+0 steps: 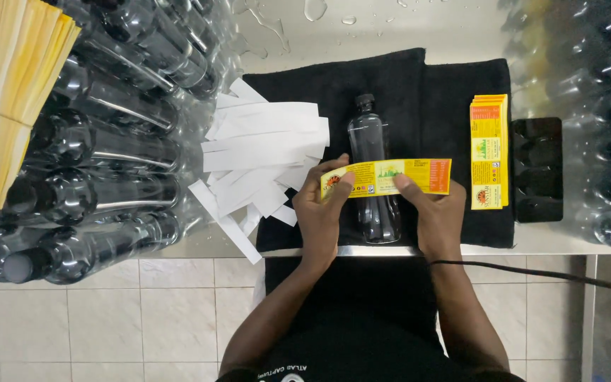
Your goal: Manually applying adhesive labels to plastic bottles at a production station
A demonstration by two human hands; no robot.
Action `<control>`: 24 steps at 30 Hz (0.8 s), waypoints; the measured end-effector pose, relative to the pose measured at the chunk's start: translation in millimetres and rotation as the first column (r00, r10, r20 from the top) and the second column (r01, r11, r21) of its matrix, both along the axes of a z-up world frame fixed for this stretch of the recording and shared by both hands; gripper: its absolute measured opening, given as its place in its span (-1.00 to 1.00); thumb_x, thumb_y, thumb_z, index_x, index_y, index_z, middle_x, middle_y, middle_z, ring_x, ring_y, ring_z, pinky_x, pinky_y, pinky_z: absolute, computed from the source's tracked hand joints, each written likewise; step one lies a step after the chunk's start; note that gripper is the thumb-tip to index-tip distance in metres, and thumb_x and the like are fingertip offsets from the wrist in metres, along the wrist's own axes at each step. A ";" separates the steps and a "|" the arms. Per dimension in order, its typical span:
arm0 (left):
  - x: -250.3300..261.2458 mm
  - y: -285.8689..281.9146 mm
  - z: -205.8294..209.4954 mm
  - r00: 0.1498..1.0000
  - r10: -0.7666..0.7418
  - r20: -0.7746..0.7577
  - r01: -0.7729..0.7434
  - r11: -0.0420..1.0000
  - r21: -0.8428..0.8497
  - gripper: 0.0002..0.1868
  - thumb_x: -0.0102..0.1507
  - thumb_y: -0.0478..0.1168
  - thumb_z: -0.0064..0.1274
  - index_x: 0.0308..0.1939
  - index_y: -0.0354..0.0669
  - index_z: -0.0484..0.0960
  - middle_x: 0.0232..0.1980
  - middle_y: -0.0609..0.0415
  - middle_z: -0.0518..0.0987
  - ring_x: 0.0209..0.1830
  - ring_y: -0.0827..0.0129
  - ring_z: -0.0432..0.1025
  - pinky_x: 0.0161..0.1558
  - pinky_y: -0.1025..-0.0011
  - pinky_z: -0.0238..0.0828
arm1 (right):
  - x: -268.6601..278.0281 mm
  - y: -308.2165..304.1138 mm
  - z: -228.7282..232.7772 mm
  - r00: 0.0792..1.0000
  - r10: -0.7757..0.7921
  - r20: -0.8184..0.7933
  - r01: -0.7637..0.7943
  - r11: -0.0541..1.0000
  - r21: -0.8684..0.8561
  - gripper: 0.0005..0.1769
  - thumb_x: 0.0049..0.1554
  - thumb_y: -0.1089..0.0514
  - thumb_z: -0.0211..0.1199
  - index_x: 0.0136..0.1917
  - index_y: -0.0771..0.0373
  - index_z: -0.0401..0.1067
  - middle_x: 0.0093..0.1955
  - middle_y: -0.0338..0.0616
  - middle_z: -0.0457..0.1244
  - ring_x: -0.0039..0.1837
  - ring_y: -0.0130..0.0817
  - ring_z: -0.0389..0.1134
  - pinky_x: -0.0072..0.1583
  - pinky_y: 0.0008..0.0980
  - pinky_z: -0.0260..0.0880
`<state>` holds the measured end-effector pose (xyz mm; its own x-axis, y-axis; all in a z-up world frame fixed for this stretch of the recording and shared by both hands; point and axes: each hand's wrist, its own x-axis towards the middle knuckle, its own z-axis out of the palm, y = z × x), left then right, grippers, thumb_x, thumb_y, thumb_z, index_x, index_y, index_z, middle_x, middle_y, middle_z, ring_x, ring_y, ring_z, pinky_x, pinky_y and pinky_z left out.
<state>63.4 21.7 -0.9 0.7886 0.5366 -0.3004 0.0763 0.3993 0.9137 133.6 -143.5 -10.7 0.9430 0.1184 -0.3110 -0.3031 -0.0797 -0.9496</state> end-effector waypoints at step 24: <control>17.3 4.8 -9.4 0.999 -0.040 -0.006 0.039 0.996 -0.084 -0.45 0.37 0.07 0.31 0.41 0.05 0.63 0.36 -0.19 0.52 0.46 -0.15 0.43 0.41 -0.04 0.42 | 21.3 16.9 8.9 0.996 0.013 -0.089 -0.014 1.000 -0.007 -0.49 0.23 -0.05 0.51 0.29 0.27 0.46 0.06 0.10 0.37 0.13 0.01 0.51 0.18 0.10 0.58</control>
<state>80.7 26.5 -10.3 0.8062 0.4776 -0.3492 0.1008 0.4707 0.8765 154.9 -126.6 -1.7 0.9098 0.1283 -0.3948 -0.3856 -0.0911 -0.9182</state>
